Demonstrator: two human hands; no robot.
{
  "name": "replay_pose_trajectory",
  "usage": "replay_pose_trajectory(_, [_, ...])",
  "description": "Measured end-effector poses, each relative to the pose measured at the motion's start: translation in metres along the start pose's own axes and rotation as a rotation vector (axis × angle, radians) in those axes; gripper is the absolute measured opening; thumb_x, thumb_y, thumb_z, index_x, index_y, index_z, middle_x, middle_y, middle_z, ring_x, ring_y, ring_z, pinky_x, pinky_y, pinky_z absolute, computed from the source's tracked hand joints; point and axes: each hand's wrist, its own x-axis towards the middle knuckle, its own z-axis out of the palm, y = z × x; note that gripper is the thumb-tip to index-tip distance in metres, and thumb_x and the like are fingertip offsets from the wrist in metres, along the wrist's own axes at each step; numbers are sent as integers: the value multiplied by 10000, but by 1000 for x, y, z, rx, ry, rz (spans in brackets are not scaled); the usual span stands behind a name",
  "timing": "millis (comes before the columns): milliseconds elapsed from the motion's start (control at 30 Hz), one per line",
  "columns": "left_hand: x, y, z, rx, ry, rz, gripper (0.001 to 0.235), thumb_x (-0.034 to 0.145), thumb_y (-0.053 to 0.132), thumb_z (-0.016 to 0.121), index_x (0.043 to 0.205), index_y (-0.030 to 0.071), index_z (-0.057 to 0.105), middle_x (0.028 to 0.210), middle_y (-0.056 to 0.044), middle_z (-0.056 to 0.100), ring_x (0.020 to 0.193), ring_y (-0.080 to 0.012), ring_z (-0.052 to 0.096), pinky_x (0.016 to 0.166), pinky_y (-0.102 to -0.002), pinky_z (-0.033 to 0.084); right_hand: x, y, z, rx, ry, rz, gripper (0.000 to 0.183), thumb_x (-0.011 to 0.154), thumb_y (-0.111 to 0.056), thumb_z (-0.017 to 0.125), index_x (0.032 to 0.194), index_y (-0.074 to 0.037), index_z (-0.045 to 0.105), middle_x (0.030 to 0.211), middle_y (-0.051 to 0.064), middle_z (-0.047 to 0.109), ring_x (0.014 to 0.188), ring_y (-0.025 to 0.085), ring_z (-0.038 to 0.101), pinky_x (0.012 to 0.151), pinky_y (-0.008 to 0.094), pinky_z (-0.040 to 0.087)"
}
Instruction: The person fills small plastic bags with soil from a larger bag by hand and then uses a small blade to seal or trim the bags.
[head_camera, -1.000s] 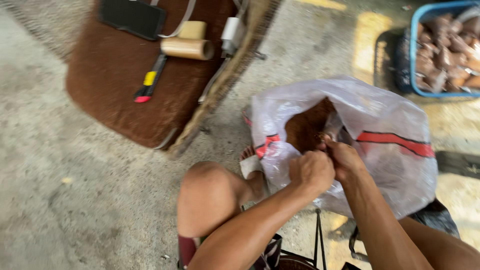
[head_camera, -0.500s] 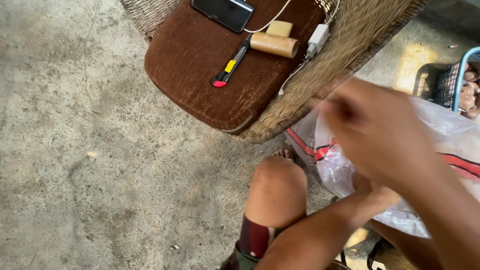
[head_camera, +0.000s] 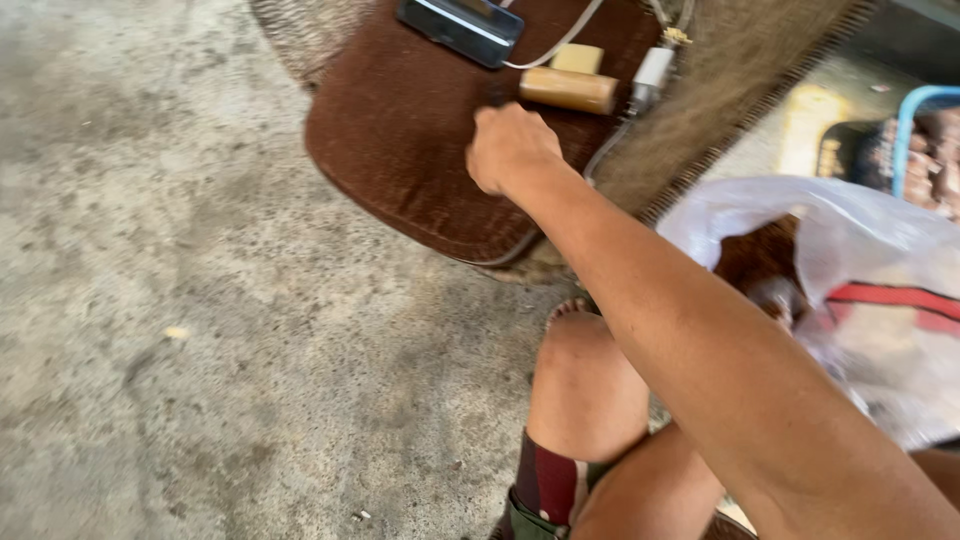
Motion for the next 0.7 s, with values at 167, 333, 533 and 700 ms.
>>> replay_pose_trajectory(167, [-6, 15, 23, 30, -1, 22, 363, 950, 352, 588, 1194, 110, 704, 1078, -167, 762, 986, -380, 732, 828, -507, 569, -56, 22, -48, 205, -39, -104, 690, 898, -13, 604, 1510, -61, 289, 1122, 213, 659, 944, 292, 691, 766, 416, 595])
replay_pose_trajectory(333, [11, 17, 26, 54, 70, 2, 336, 947, 384, 595, 1128, 147, 749, 1073, -150, 763, 987, -375, 727, 831, -499, 567, -172, 106, -87, 1067, -30, -291, 427, 1006, -144, 507, 1430, -112, 469, 933, 68, 663, 756, 176, 642, 647, 337, 492])
replay_pose_trajectory(533, [35, 8, 18, 161, 192, 92, 286, 959, 392, 596, 1041, 173, 761, 1019, -122, 758, 942, -357, 723, 783, -494, 560, -305, 289, -40, 1591, 307, -152, 275, 1008, -140, 417, 1167, 21, 573, 777, 43, 550, 737, 171, 564, 739, 346, 531])
replay_pose_trajectory(700, [18, 36, 4, 200, 57, -68, 315, 977, 440, 547, 962, 167, 703, 855, -84, 746, 793, -297, 718, 681, -455, 522, -323, 369, 77, 1624, 312, 375, 351, 1095, -354, 423, 846, -119, 503, 560, -58, 294, 499, 140, 288, 523, 288, 303])
